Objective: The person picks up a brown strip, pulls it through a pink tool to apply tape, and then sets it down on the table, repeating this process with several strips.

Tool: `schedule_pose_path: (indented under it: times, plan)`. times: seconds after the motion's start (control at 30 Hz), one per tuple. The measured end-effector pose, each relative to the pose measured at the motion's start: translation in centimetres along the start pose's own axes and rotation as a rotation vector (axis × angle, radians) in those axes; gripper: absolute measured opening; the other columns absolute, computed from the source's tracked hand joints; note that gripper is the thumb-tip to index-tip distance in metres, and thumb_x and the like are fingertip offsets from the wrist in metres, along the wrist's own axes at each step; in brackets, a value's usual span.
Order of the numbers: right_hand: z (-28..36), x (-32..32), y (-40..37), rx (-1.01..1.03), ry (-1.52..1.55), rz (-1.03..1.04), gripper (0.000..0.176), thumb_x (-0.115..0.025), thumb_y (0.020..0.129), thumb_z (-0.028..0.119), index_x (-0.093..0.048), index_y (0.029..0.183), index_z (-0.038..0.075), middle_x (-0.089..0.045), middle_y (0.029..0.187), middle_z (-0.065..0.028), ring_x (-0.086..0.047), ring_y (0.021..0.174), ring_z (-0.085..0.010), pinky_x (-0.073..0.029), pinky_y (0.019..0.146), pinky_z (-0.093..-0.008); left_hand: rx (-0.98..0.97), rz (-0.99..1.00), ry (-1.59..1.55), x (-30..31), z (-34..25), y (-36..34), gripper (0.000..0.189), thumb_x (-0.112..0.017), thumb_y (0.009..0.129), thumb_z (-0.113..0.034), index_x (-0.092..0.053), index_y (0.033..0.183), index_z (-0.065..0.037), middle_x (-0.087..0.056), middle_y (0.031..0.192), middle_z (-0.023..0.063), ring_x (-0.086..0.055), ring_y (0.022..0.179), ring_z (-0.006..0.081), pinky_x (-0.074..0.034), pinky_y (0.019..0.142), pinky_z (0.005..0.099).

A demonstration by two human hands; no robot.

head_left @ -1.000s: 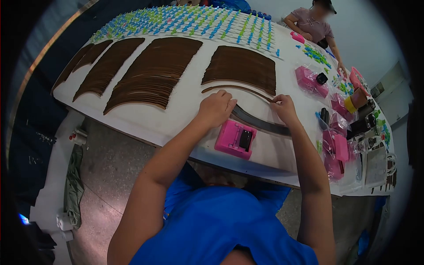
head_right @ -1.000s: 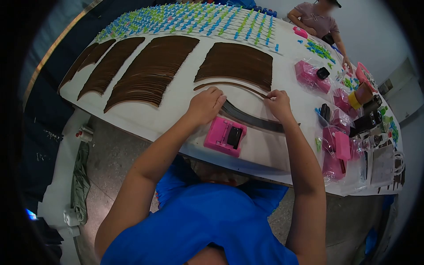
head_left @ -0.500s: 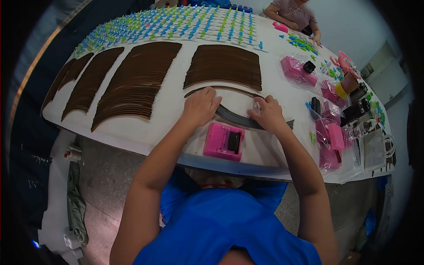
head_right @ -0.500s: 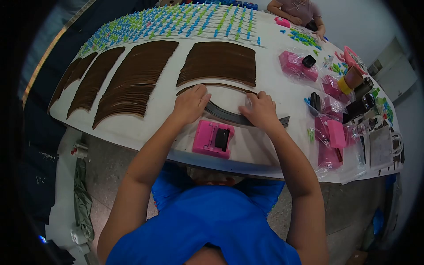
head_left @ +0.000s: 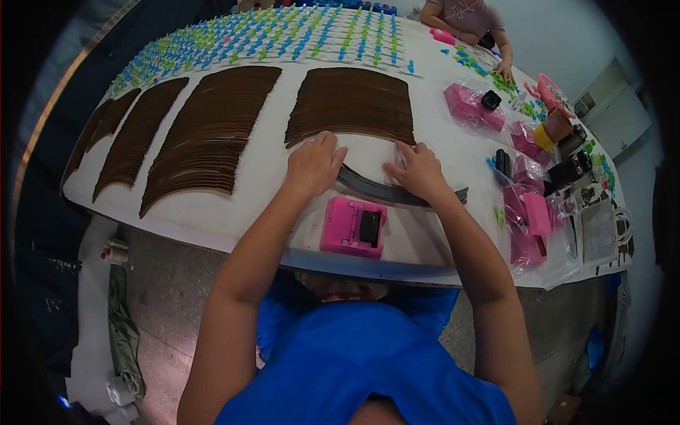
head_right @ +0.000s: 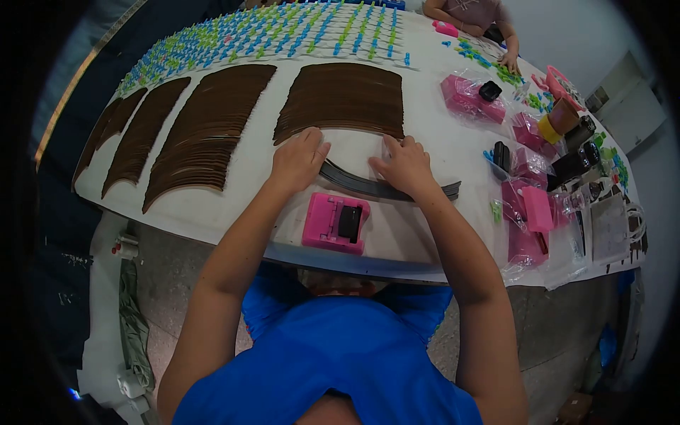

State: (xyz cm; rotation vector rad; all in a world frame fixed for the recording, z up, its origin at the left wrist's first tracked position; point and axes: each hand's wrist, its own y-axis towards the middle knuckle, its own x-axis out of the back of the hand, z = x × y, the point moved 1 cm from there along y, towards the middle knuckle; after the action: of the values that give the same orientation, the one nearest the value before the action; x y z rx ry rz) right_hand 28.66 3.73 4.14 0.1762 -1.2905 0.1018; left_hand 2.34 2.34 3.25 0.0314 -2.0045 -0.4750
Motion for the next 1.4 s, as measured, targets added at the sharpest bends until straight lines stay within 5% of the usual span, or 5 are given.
schedule_pose_path:
  times: [0.23,0.63,1.0,1.4]
  plan:
    - [0.0,0.0,-0.2,-0.015,0.007,-0.001,0.077,-0.070,0.092,0.059,-0.058,0.154,0.015,-0.062,0.131,-0.0231,-0.060,0.125,-0.0410,-0.049,0.107,-0.0500,-0.049,-0.052,-0.004,-0.5,0.5,-0.1,0.034,-0.055,0.108,-0.039,-0.061,0.113,-0.006,-0.067,0.117,0.0138,-0.069,0.097,0.0415,-0.054,0.082,0.0564]
    - [0.1,0.0,-0.3,-0.057,0.049,0.029,0.076,-0.071,0.091,0.057,-0.058,0.154,0.016,-0.059,0.138,-0.0210,-0.057,0.131,-0.0393,-0.045,0.110,-0.0560,-0.186,0.086,-0.079,-0.7,0.2,1.7,0.038,-0.049,0.108,-0.044,-0.061,0.111,-0.007,-0.066,0.117,0.0142,-0.066,0.107,0.0394,-0.052,0.089,0.0546]
    - [0.0,-0.5,-0.4,-0.057,0.063,0.003,0.074,-0.072,0.091,0.056,-0.060,0.150,0.014,-0.059,0.138,-0.0205,-0.056,0.130,-0.0392,-0.044,0.109,-0.0567,-0.097,0.207,-0.033,-0.1,-0.4,1.8,0.050,-0.046,0.110,-0.044,-0.056,0.140,-0.005,-0.061,0.146,0.0166,-0.063,0.123,0.0407,-0.051,0.100,0.0521]
    - [-0.4,-0.8,-0.3,-0.050,0.097,-0.024,0.077,-0.075,0.089,0.057,-0.058,0.151,0.013,-0.060,0.137,-0.0201,-0.056,0.131,-0.0396,-0.043,0.109,-0.0565,-0.098,0.176,-0.060,-0.4,-0.1,1.9,0.051,-0.048,0.110,-0.044,-0.056,0.141,-0.005,-0.061,0.148,0.0174,-0.062,0.127,0.0405,-0.050,0.103,0.0502]
